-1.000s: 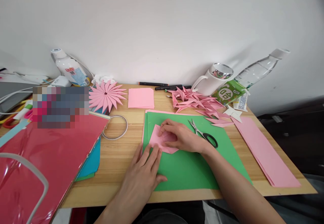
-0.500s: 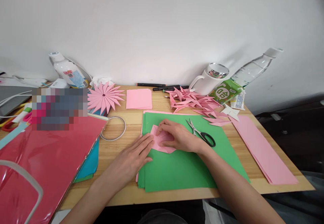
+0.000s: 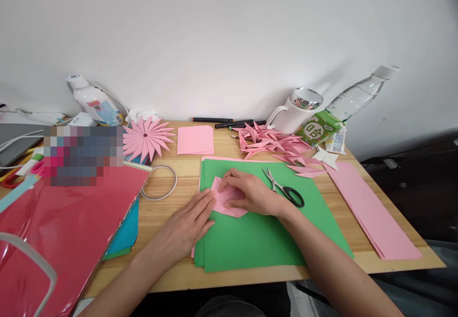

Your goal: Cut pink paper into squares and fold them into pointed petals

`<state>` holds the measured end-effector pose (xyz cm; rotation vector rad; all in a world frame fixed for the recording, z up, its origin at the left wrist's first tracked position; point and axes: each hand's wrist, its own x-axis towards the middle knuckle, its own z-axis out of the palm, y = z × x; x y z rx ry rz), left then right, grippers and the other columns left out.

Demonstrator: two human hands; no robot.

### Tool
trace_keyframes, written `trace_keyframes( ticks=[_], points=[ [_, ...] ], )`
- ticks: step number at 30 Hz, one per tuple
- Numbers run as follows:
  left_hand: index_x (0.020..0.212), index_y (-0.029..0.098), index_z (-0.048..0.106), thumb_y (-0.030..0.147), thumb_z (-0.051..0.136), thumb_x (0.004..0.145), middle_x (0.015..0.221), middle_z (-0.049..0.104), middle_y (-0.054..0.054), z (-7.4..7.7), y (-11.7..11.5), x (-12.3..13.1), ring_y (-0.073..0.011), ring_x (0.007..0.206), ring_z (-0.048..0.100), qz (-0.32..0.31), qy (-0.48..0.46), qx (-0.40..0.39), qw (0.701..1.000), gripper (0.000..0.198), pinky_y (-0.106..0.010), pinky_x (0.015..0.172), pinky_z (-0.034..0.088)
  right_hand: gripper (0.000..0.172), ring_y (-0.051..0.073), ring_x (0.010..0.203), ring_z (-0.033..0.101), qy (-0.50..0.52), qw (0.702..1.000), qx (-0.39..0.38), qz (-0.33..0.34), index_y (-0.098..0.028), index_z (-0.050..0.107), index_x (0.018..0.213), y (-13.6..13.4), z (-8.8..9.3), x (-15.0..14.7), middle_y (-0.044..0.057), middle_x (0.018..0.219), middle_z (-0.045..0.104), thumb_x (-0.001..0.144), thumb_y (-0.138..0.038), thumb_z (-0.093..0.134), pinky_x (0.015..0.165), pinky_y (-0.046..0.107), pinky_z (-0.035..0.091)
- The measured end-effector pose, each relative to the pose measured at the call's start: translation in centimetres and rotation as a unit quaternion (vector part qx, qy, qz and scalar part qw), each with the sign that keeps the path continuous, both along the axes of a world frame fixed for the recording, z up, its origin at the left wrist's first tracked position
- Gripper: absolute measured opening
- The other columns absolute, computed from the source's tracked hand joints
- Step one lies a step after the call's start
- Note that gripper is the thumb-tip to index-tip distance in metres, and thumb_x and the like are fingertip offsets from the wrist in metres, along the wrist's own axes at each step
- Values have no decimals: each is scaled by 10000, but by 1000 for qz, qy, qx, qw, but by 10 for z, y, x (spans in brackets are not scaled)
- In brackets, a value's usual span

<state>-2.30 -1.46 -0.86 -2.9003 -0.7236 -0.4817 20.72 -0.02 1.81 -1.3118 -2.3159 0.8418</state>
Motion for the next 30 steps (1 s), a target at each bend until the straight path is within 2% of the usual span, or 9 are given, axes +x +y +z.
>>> trace_keyframes(
  ticks=[3,6,9,11,13,15,19,25,30],
  points=[
    [1247,60,488,232,402,933,1277,560,-145,-4,-1,0,-253,1259,446,6,4,9,1000,368,-368,992,469,289,182,920,556,8,1000,2,7,-203,593,1021,1,-1,2,50,1040,573,746,-159,671,811,298,449],
    [1268,60,464,211,423,922,1306,529,-163,-4,-2,-1,-268,1290,401,-1,12,2,1000,380,-387,1008,449,268,176,929,562,25,999,4,19,-201,592,1049,4,-4,4,59,1044,581,814,-85,538,815,299,449],
    [1265,83,467,127,434,893,1300,526,-179,7,2,0,-283,1313,361,-18,40,4,999,376,-408,1003,442,307,177,933,567,29,999,4,23,-193,593,1049,6,-5,5,68,1050,581,821,-34,463,808,300,450],
    [1248,95,485,70,436,863,1255,562,-178,17,7,3,-285,1284,407,-29,73,17,997,389,-405,979,458,311,181,933,566,28,999,0,23,-185,593,1048,6,-5,6,71,1050,577,805,-27,478,808,302,451],
    [1238,91,495,57,426,859,1295,532,-182,26,10,7,-300,1267,427,-61,80,46,994,387,-429,982,447,316,180,928,564,33,999,-4,24,-184,591,1051,6,-4,6,68,1040,575,792,-27,502,807,300,452],
    [1206,95,523,58,411,865,1294,540,-164,30,12,10,-287,1252,448,-93,77,67,990,360,-432,1000,427,320,178,919,563,40,999,-9,22,-185,592,1052,6,-3,6,63,1029,573,782,-29,521,799,295,455],
    [1158,75,553,64,406,865,1243,586,-150,26,11,14,-253,1191,517,-121,68,71,988,328,-395,1006,421,312,183,928,557,42,999,-13,19,-185,587,1075,5,-1,7,66,1033,567,791,-60,546,796,297,455],
    [1214,86,503,81,478,803,1328,504,-170,25,10,14,-267,1247,453,-105,94,20,990,412,-417,1022,388,324,182,932,551,29,999,-12,23,-190,592,1077,4,0,6,67,1038,557,798,-44,518,790,295,455],
    [1205,115,524,120,495,811,1189,598,-127,29,8,14,-271,1171,518,-111,105,12,988,395,-421,1026,373,342,190,958,546,27,999,-12,30,-198,588,1090,4,1,6,65,1039,558,795,-41,515,829,315,450]
  ],
)
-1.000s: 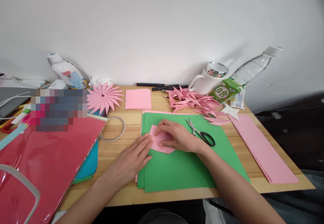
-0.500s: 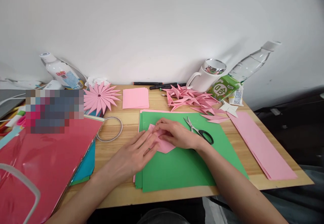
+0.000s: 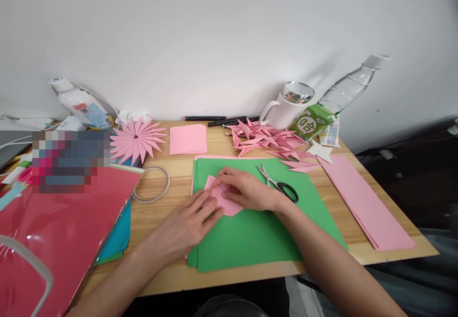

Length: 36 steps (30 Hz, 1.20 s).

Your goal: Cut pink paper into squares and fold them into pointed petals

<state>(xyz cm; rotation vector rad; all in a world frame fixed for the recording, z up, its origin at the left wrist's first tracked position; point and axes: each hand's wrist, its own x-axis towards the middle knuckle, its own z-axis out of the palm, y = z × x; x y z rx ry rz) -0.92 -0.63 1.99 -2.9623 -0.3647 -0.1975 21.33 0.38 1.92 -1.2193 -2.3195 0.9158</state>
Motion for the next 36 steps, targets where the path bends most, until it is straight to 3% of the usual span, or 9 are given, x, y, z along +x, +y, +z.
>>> trace_keyframes(
  ticks=[6,13,20,25,28,30,33,36],
  points=[
    [1168,144,559,140,472,846,1161,615,-101,1,1,1,-252,1143,541,2,-17,27,999,334,-389,990,408,336,189,945,552,10,1000,2,0,-185,595,1078,1,0,1,70,1030,570,786,-35,521,824,319,451],
    [1122,86,583,118,463,846,1113,645,-124,-1,4,3,-274,1091,573,-32,-29,85,995,302,-429,963,418,361,132,735,541,34,999,-18,-37,-168,599,1061,1,-3,0,62,990,581,758,6,510,661,248,447],
    [1027,82,618,91,414,878,1049,665,-133,5,7,13,-241,1005,609,-38,-53,101,993,253,-381,847,481,352,150,805,565,34,999,-15,-37,-162,605,1061,1,-5,0,74,1033,576,757,-2,526,711,265,451],
    [1048,79,610,49,435,845,1056,662,-133,8,0,9,-249,1058,586,-9,-58,22,998,270,-388,884,482,344,161,865,570,33,999,-7,-38,-178,610,1061,1,-5,0,75,1055,562,768,-17,529,774,288,456],
    [1103,89,586,27,404,841,1088,646,-144,1,-4,-2,-258,1127,544,8,-110,-57,992,325,-445,937,462,371,167,875,572,30,999,4,-42,-184,610,1083,0,-5,0,82,1080,547,760,-17,539,775,297,463],
    [1181,71,537,22,394,843,1188,593,-173,-4,-6,-9,-244,1184,501,44,-146,-95,984,370,-418,964,461,380,169,872,575,23,999,15,-38,-193,611,1106,-1,-5,0,84,1092,539,771,-29,540,770,301,469],
    [1312,54,414,16,380,850,1337,484,-191,-9,-4,-13,-242,1306,373,77,-137,-105,982,465,-409,1019,430,365,158,846,583,11,999,39,-20,-215,610,1142,-1,-6,0,86,1116,525,827,-66,504,764,301,479],
    [1327,61,397,32,388,866,1364,464,-179,-12,-2,-13,-242,1340,318,51,-85,-98,990,462,-416,1042,410,331,142,808,583,-6,997,71,2,-216,605,1168,-2,-7,0,99,1128,513,894,-123,445,749,291,486]
  ],
)
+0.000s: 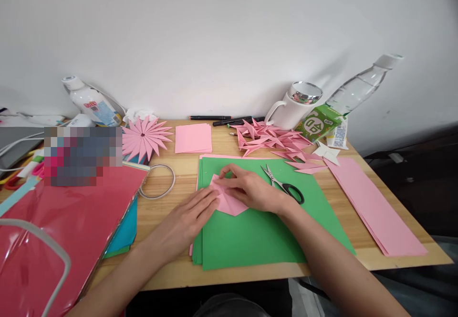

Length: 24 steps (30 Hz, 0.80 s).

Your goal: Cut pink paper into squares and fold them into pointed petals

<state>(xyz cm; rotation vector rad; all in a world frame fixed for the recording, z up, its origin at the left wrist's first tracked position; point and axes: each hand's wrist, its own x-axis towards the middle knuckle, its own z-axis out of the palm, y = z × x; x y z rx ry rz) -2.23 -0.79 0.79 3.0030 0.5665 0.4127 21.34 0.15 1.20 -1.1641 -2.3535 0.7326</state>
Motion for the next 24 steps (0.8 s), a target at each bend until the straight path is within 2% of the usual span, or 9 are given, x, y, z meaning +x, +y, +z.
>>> trace_keyframes(
  ticks=[5,8,11,14,17,20,24],
  points=[
    [1334,78,391,40,380,870,1355,478,-165,-1,0,-3,-262,1331,333,2,20,8,1000,466,-452,1034,410,349,159,848,568,-54,998,33,12,-225,600,1184,-3,-1,-2,123,1158,485,912,-121,407,732,304,495],
    [1318,76,407,44,384,870,1287,538,-154,1,-1,-5,-264,1291,388,-19,-9,4,1000,449,-456,1023,422,376,173,895,566,-65,997,34,12,-230,585,1209,-4,-1,-2,126,1172,474,897,-98,422,758,325,500],
    [1229,59,485,44,381,880,1119,620,-156,2,-2,-6,-244,1172,503,-23,-58,9,998,364,-440,989,456,398,156,862,569,-60,997,38,14,-262,594,1199,-4,1,-2,114,1181,472,889,-79,422,764,329,504],
    [1096,66,568,75,408,890,1022,645,-145,1,-1,-5,-237,1098,546,-23,-76,16,997,262,-419,946,489,408,172,914,571,-60,997,38,27,-277,627,1156,-4,2,-1,109,1197,474,873,-57,434,805,356,495],
    [1082,50,580,62,417,874,1052,646,-161,-3,-2,-5,-267,1130,533,-25,-67,48,996,265,-438,940,487,482,211,1046,539,-70,996,37,33,-290,620,1170,-5,2,-1,105,1261,450,835,4,437,851,382,480],
    [1135,46,561,46,400,857,1171,614,-175,-5,-6,-4,-280,1218,474,-24,-36,79,996,321,-450,983,454,561,220,1100,519,-78,996,42,34,-315,588,1209,-6,0,-2,90,1328,423,803,48,451,877,392,473],
    [1176,46,537,9,412,798,1270,561,-170,-3,-11,-2,-273,1276,418,-20,17,96,995,400,-410,1014,438,537,228,1139,509,-81,995,50,30,-331,566,1231,-5,-3,-2,85,1406,378,828,11,472,898,408,469]
  ],
)
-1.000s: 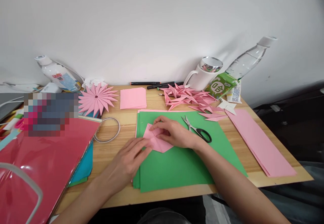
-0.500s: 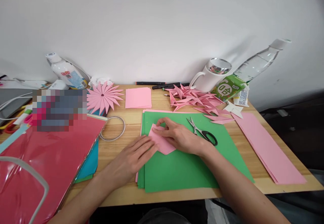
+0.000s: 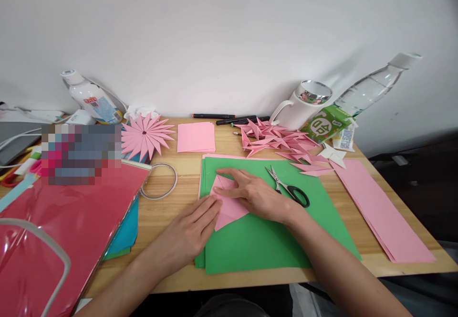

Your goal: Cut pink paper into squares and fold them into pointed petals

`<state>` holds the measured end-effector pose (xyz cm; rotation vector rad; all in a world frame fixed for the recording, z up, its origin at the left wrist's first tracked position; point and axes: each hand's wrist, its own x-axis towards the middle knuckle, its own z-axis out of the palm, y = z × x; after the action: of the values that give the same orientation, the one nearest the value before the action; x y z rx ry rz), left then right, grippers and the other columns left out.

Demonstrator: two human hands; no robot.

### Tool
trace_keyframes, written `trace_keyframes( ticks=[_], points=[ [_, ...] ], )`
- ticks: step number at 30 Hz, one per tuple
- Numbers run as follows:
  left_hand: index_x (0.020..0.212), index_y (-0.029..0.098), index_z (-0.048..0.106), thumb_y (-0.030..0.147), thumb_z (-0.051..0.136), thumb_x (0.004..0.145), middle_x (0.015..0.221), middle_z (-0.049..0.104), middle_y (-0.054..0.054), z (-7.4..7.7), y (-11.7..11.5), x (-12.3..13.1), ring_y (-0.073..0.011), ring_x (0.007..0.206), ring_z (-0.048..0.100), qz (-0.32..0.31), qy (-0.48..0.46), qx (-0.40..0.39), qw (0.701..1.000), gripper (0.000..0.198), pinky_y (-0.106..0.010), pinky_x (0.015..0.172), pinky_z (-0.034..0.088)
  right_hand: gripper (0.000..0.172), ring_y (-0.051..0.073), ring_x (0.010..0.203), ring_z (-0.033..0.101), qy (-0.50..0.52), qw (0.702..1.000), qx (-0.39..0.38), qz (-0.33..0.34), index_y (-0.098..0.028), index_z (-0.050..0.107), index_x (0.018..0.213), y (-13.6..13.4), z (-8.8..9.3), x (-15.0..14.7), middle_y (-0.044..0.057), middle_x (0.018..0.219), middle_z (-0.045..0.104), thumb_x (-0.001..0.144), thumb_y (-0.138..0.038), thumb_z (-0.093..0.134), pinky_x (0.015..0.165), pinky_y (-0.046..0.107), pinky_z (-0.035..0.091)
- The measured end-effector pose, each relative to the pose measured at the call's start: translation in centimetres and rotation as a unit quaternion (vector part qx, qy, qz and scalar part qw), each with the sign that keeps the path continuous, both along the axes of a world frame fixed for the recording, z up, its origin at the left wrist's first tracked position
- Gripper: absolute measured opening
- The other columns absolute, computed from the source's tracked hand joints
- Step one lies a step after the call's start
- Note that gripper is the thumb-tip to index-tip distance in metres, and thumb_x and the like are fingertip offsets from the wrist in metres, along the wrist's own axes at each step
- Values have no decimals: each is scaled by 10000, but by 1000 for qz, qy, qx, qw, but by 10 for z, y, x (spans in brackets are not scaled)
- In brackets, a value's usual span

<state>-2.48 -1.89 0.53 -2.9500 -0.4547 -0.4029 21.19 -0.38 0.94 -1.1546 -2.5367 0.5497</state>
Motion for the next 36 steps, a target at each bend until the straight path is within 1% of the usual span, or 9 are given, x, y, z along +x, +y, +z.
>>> trace_keyframes(
  ticks=[6,10,14,19,23,26,29,33,36],
  points=[
    [1212,15,497,24,432,779,1295,528,-204,1,-2,0,-303,1242,455,20,28,-25,999,438,-425,990,458,570,242,1178,491,0,1000,-7,1,-332,551,1246,0,0,0,95,1413,379,811,28,474,906,422,466],
    [1246,38,466,20,422,798,1289,538,-192,-2,2,-1,-266,1249,454,22,-16,-78,997,451,-446,1026,420,476,224,1139,526,37,999,-19,-5,-301,613,1180,3,2,1,102,1391,410,839,-7,460,899,418,475],
    [1217,79,492,23,391,846,1240,584,-151,-3,7,0,-202,1204,499,25,-64,-118,991,388,-436,1053,397,395,192,1045,583,84,995,-49,-7,-270,653,1123,6,4,3,107,1352,454,875,-54,436,853,375,505],
    [1205,74,503,47,368,881,1208,598,-155,-5,6,-1,-209,1190,510,31,-77,-118,990,353,-448,1038,415,386,184,1050,579,64,997,-38,-18,-274,649,1127,4,5,1,93,1364,447,875,-65,445,873,367,495],
    [1225,56,485,36,383,869,1230,577,-169,-7,4,-3,-235,1223,480,32,-78,-116,990,371,-433,1001,461,374,202,1093,556,38,999,-24,-23,-253,651,1125,1,3,-1,105,1381,426,864,-67,458,897,376,482],
    [1231,51,481,13,391,850,1257,554,-174,-7,4,-4,-254,1249,449,35,-67,-120,990,393,-431,993,471,361,192,1065,566,37,999,-19,-22,-253,652,1117,2,2,-2,100,1371,432,878,-80,444,881,365,488],
    [1217,40,490,-10,404,820,1268,543,-183,-7,4,-3,-272,1248,445,37,-50,-120,991,409,-442,990,471,351,172,987,592,43,999,-13,-20,-253,643,1121,2,3,-2,94,1310,480,903,-101,413,839,342,503],
    [1214,36,484,-14,410,795,1283,530,-187,-8,3,-4,-278,1241,451,40,-39,-111,992,429,-450,996,462,354,185,1049,563,50,999,-12,-18,-230,578,1203,1,6,-4,96,1211,545,918,-122,398,876,340,487],
    [1217,35,480,-13,414,778,1297,522,-191,-8,2,-4,-286,1242,453,43,-26,-92,994,447,-455,995,459,352,183,1056,554,40,999,-12,-19,-231,567,1212,-1,5,-5,93,1209,542,926,-134,386,859,326,491]
  ],
)
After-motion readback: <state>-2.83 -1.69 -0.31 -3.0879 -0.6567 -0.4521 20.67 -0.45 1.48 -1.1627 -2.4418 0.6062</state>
